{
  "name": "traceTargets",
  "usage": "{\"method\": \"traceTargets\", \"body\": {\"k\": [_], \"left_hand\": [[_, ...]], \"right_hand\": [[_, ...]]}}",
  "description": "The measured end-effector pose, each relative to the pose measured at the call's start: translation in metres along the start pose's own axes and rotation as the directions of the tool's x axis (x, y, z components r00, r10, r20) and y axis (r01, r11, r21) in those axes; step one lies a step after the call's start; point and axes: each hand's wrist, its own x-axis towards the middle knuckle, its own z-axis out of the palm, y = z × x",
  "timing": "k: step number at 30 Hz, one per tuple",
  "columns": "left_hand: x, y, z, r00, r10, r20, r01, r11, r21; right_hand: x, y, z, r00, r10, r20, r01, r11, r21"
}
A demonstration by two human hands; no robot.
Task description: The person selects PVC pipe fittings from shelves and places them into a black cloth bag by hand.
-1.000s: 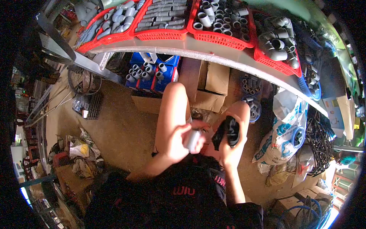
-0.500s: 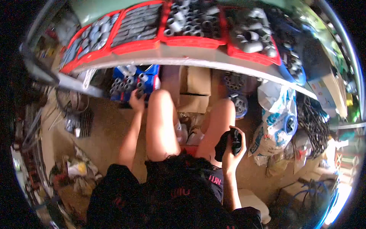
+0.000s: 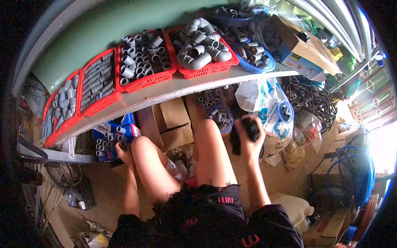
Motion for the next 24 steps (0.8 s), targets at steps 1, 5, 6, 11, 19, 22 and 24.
{"method": "traceTargets", "body": {"k": [1,5,6,11,19,22,24], "left_hand": [[0.000,0.002,0.000,1.000,0.017,-0.011,-0.017,1.000,-0.008],[-0.009,0.000,-0.001,0.990,0.052,-0.129,-0.074,0.983,-0.167],[-0.013,-0.006,-0.007,0.993,-0.012,-0.121,-0.011,0.983,-0.182],[-0.041,0.013,-0.057,0.972,-0.198,-0.128,0.116,0.875,-0.471],[-0.045,0.037,-0.122,0.904,-0.426,-0.035,0.382,0.842,-0.381],[-0.041,0.091,-0.108,0.824,-0.435,0.364,0.559,0.729,-0.394],[-0.048,0.137,-0.087,0.651,-0.248,0.717,0.677,0.617,-0.402]], "right_hand": [[0.017,-0.001,-0.004,0.997,0.074,-0.013,-0.073,0.997,0.031],[0.137,0.036,-0.012,0.995,-0.008,-0.095,0.001,0.997,-0.081],[0.162,0.032,-0.007,0.988,-0.125,-0.085,0.105,0.972,-0.211],[0.284,0.051,0.010,0.948,-0.318,-0.011,0.223,0.689,-0.689],[0.253,0.036,0.008,0.937,-0.318,-0.142,0.190,0.808,-0.557],[0.139,-0.003,0.014,0.994,-0.043,0.099,0.097,0.763,-0.639],[0.035,-0.002,0.034,0.853,-0.318,0.415,0.427,0.882,-0.201]]}}
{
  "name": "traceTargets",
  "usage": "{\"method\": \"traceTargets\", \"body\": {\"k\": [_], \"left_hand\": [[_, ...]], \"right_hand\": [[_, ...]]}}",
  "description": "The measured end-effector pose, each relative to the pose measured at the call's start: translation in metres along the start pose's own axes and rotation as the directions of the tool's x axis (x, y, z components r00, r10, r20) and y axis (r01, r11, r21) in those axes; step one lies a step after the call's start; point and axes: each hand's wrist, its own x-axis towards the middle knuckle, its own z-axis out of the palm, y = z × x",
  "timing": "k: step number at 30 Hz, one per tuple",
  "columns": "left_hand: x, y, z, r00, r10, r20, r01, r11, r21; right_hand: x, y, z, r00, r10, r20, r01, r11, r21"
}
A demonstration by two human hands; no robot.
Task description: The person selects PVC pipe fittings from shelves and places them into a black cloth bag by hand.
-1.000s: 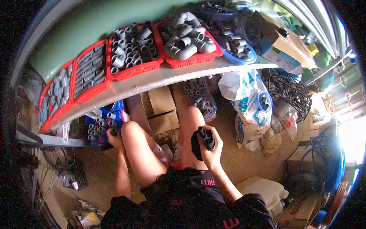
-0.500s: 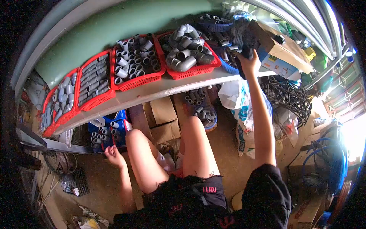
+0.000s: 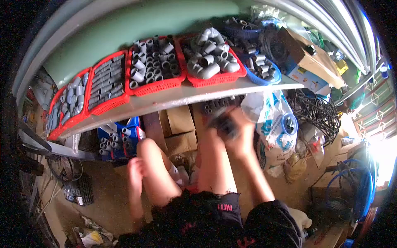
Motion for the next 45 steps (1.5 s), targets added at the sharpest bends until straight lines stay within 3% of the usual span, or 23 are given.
{"method": "traceTargets", "body": {"k": [1,3,5,7,8,11,13,14,17,19,23,24,25,27,29,31,34,35,36,38,41,43,45], "left_hand": [[-0.001,0.005,0.026,0.969,-0.019,0.247,0.037,0.997,-0.070],[-0.007,0.015,0.071,0.865,-0.152,0.478,0.252,0.955,-0.153],[-0.022,0.022,0.105,0.817,-0.344,0.462,0.458,0.875,-0.157],[-0.034,0.033,0.120,0.814,-0.328,0.479,0.418,0.904,-0.092],[-0.041,0.033,0.123,0.788,-0.373,0.490,0.495,0.857,-0.142],[-0.049,0.034,0.120,0.822,-0.258,0.508,0.512,0.726,-0.460],[-0.054,0.034,0.118,0.836,-0.154,0.527,0.455,0.732,-0.507],[-0.056,0.036,0.118,0.840,-0.101,0.533,0.425,0.734,-0.530],[-0.078,0.053,0.132,0.938,-0.054,0.341,0.221,0.853,-0.473],[-0.082,0.036,0.125,0.904,0.216,0.368,-0.161,0.971,-0.175],[-0.085,0.037,0.118,0.920,0.120,0.373,-0.178,0.976,0.124],[-0.080,0.027,0.114,0.864,0.296,0.407,-0.401,0.894,0.201],[-0.082,0.026,0.111,0.862,0.217,0.459,-0.306,0.943,0.129],[-0.085,0.026,0.104,0.814,0.081,0.575,-0.095,0.995,-0.005],[-0.087,0.021,0.103,0.858,0.059,0.510,0.055,0.977,-0.205],[-0.081,0.013,0.093,0.864,-0.001,0.503,0.242,0.877,-0.414],[-0.071,0.008,0.097,0.905,0.050,0.423,0.245,0.751,-0.613],[-0.068,-0.002,0.100,0.920,0.089,0.382,0.196,0.739,-0.644],[-0.074,0.007,0.108,0.939,0.013,0.344,0.203,0.787,-0.582],[-0.087,0.014,0.116,0.966,-0.107,0.234,0.197,0.894,-0.403],[-0.077,0.009,0.110,0.946,0.088,0.312,0.039,0.925,-0.378],[-0.076,0.015,0.115,0.960,0.131,0.246,-0.087,0.979,-0.182],[-0.069,0.006,0.105,0.948,0.118,0.295,-0.134,0.990,0.034]], "right_hand": [[-0.024,-0.037,0.011,0.985,-0.066,0.161,0.040,0.987,0.159],[-0.064,-0.065,0.034,0.921,-0.088,0.380,-0.022,0.961,0.276],[-0.077,-0.077,0.038,0.923,0.000,0.385,-0.089,0.973,0.214],[-0.072,-0.091,0.027,0.904,0.073,0.421,-0.199,0.944,0.263],[-0.068,-0.099,0.019,0.922,0.026,0.387,-0.144,0.949,0.280],[-0.065,-0.099,0.003,0.973,0.181,0.141,-0.214,0.937,0.277],[-0.060,-0.092,0.007,0.967,0.242,-0.081,-0.169,0.846,0.506],[-0.056,-0.094,0.005,0.996,0.073,-0.057,-0.034,0.856,0.516],[-0.063,-0.117,0.015,0.917,-0.197,0.346,0.135,0.972,0.194],[-0.087,-0.100,0.041,0.959,-0.124,0.254,0.033,0.941,0.337],[-0.089,-0.094,0.041,0.953,-0.063,0.297,-0.033,0.951,0.307],[-0.084,-0.096,0.039,0.975,0.035,0.219,-0.095,0.958,0.270],[-0.076,-0.095,0.038,0.982,0.130,0.136,-0.159,0.959,0.233],[-0.058,-0.074,0.037,0.996,0.050,-0.072,-0.039,0.988,0.147],[-0.047,-0.056,0.032,0.955,0.292,-0.045,-0.263,0.910,0.320],[-0.048,-0.066,0.019,0.965,0.241,-0.099,-0.181,0.892,0.415],[-0.068,-0.093,0.015,0.973,0.173,0.151,-0.229,0.783,0.579],[-0.076,-0.095,0.019,0.981,0.002,0.192,-0.083,0.905,0.417],[-0.076,-0.112,0.023,0.955,-0.142,0.262,0.032,0.923,0.384],[-0.098,-0.112,0.041,0.934,-0.150,0.324,0.025,0.932,0.362],[-0.101,-0.096,0.051,0.942,-0.142,0.305,0.018,0.926,0.377],[-0.098,-0.092,0.049,0.946,-0.042,0.320,-0.112,0.888,0.447],[-0.092,-0.099,0.043,0.949,0.122,0.291,-0.225,0.909,0.351]]}}
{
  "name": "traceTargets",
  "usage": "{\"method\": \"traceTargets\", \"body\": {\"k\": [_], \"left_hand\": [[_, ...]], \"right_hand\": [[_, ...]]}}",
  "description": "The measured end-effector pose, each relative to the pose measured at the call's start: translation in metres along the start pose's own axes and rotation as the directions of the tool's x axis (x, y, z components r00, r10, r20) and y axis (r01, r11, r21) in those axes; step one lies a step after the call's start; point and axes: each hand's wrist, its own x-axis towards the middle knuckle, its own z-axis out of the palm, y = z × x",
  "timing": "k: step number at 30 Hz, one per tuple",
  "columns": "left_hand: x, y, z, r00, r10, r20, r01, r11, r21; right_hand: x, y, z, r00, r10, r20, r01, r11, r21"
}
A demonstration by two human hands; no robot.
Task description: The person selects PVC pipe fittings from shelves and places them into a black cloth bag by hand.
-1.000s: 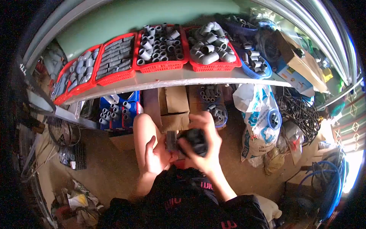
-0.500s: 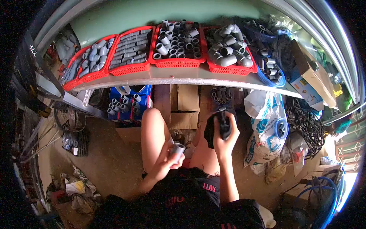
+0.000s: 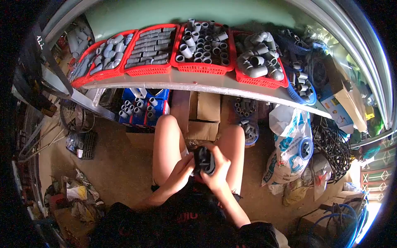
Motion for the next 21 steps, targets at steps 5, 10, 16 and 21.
{"method": "traceTargets", "body": {"k": [5,10,16,21], "left_hand": [[-0.003,0.019,-0.018,0.984,-0.179,0.025,0.179,0.955,-0.235],[0.005,0.018,-0.009,0.991,-0.137,-0.011,0.089,0.703,-0.705],[-0.009,-0.009,0.004,0.994,0.057,-0.098,-0.076,0.976,-0.205],[-0.006,0.023,0.004,0.993,-0.112,-0.024,0.110,0.992,-0.068]], "right_hand": [[0.028,0.013,-0.023,0.936,-0.108,-0.334,0.054,0.984,-0.168],[0.007,-0.028,-0.009,0.949,-0.301,0.094,0.314,0.933,-0.177],[-0.007,-0.001,0.018,0.946,-0.314,0.078,0.323,0.933,-0.161],[0.007,-0.005,-0.002,1.000,-0.025,-0.018,0.021,0.981,-0.193]]}}
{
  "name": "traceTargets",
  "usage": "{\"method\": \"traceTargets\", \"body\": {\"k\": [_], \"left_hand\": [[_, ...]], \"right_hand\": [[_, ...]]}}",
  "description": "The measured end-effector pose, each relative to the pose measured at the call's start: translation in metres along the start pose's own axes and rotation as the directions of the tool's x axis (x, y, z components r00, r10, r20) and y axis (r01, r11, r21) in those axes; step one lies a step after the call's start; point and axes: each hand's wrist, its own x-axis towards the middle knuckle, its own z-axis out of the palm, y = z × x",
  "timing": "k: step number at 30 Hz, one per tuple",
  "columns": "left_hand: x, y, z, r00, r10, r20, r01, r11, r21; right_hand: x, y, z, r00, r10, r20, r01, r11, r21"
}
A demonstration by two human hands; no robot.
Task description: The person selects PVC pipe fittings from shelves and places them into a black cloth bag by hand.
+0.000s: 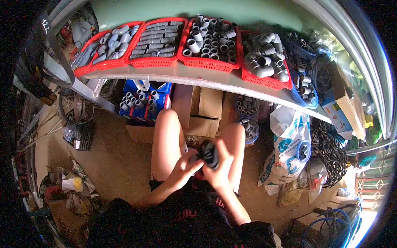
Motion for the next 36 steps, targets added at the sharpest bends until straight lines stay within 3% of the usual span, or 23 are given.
{"method": "traceTargets", "body": {"k": [1,3,6,7,9,11,12,13,16,18,21,22,23,25,26,27,29,30,31,32,33,35,36], "left_hand": [[0.000,0.002,-0.001,0.996,-0.089,0.009,0.088,0.995,0.036],[-0.001,0.003,-0.002,0.999,-0.032,-0.025,0.028,0.990,-0.137],[0.001,0.012,-0.008,0.992,-0.076,-0.097,0.044,0.955,-0.292],[0.006,0.001,-0.010,0.995,0.013,-0.098,-0.049,0.925,-0.376],[0.012,-0.004,-0.003,0.985,-0.024,-0.173,-0.054,0.903,-0.427],[0.010,-0.009,-0.002,0.998,-0.047,-0.032,0.031,0.923,-0.384],[0.005,-0.008,0.008,0.977,0.162,-0.139,-0.210,0.852,-0.480],[-0.002,-0.006,0.012,0.978,0.114,-0.173,-0.182,0.871,-0.457],[0.003,-0.021,-0.002,0.983,0.163,-0.089,-0.183,0.934,-0.308],[0.000,-0.004,-0.005,0.983,0.140,-0.119,-0.162,0.966,-0.203],[0.005,-0.020,-0.019,0.999,0.003,-0.035,0.001,0.993,0.115],[0.004,-0.020,-0.015,0.996,0.028,-0.079,-0.038,0.991,-0.132],[0.005,-0.019,-0.014,0.992,-0.093,-0.086,0.070,0.970,-0.233],[0.002,-0.011,-0.023,0.999,-0.008,-0.033,-0.007,0.903,-0.430],[0.003,-0.010,-0.029,0.999,0.024,-0.029,-0.034,0.909,-0.416],[0.005,-0.013,-0.031,0.995,0.079,-0.058,-0.097,0.872,-0.479],[0.010,-0.011,-0.027,0.994,0.003,-0.109,-0.070,0.781,-0.620],[0.011,-0.015,-0.021,0.999,-0.040,-0.019,0.004,0.519,-0.855],[0.012,-0.022,-0.013,0.995,-0.051,0.080,0.089,0.190,-0.978],[0.010,-0.023,-0.009,0.984,-0.032,0.175,0.168,-0.164,-0.972],[0.008,-0.018,-0.010,0.974,0.043,0.223,0.223,0.009,-0.975],[0.009,-0.025,-0.012,0.992,0.001,0.122,0.113,0.374,-0.920],[0.008,-0.030,-0.012,0.996,-0.013,0.087,0.083,0.476,-0.876]], "right_hand": [[0.003,0.023,0.001,0.999,-0.009,-0.040,0.004,0.993,-0.115],[0.009,0.038,0.001,0.915,0.206,-0.346,-0.111,0.955,0.274],[0.006,0.023,-0.008,0.913,0.066,-0.402,0.103,0.917,0.386],[0.002,0.021,-0.006,0.917,-0.022,-0.398,0.188,0.905,0.381],[-0.009,0.008,-0.001,0.955,-0.184,-0.232,0.247,0.926,0.286],[-0.010,-0.007,0.002,0.923,-0.378,0.070,0.380,0.925,-0.007],[-0.014,-0.009,0.012,0.918,-0.390,0.076,0.392,0.920,-0.004],[-0.017,-0.010,0.019,0.914,-0.399,0.080,0.400,0.916,-0.002],[-0.010,-0.007,0.015,0.938,-0.311,0.154,0.306,0.950,0.055],[-0.008,-0.008,0.020,0.976,-0.160,0.148,0.126,0.969,0.213],[0.001,0.006,0.020,0.979,-0.200,-0.048,0.195,0.976,-0.100],[0.006,0.017,0.020,0.978,-0.190,-0.085,0.175,0.972,-0.154],[0.014,0.018,0.019,0.981,-0.135,-0.136,0.136,0.991,-0.001],[0.021,0.019,0.011,0.990,-0.019,-0.139,0.040,0.988,0.151],[0.021,0.019,0.011,0.966,-0.121,-0.227,0.141,0.987,0.072],[0.016,0.015,0.008,0.978,-0.102,-0.184,0.133,0.977,0.166],[0.006,-0.008,0.011,0.920,-0.376,-0.113,0.391,0.899,0.195],[0.002,-0.014,0.014,0.902,-0.429,0.046,0.418,0.895,0.154],[-0.005,-0.023,0.023,0.870,-0.482,0.104,0.483,0.875,0.017],[-0.008,-0.021,0.029,0.874,-0.467,0.134,0.466,0.884,0.047],[-0.009,-0.018,0.035,0.876,-0.454,0.163,0.447,0.891,0.078],[-0.008,-0.016,0.034,0.887,-0.439,0.141,0.438,0.898,0.043],[-0.009,-0.017,0.033,0.891,-0.434,0.132,0.434,0.900,0.024]]}}
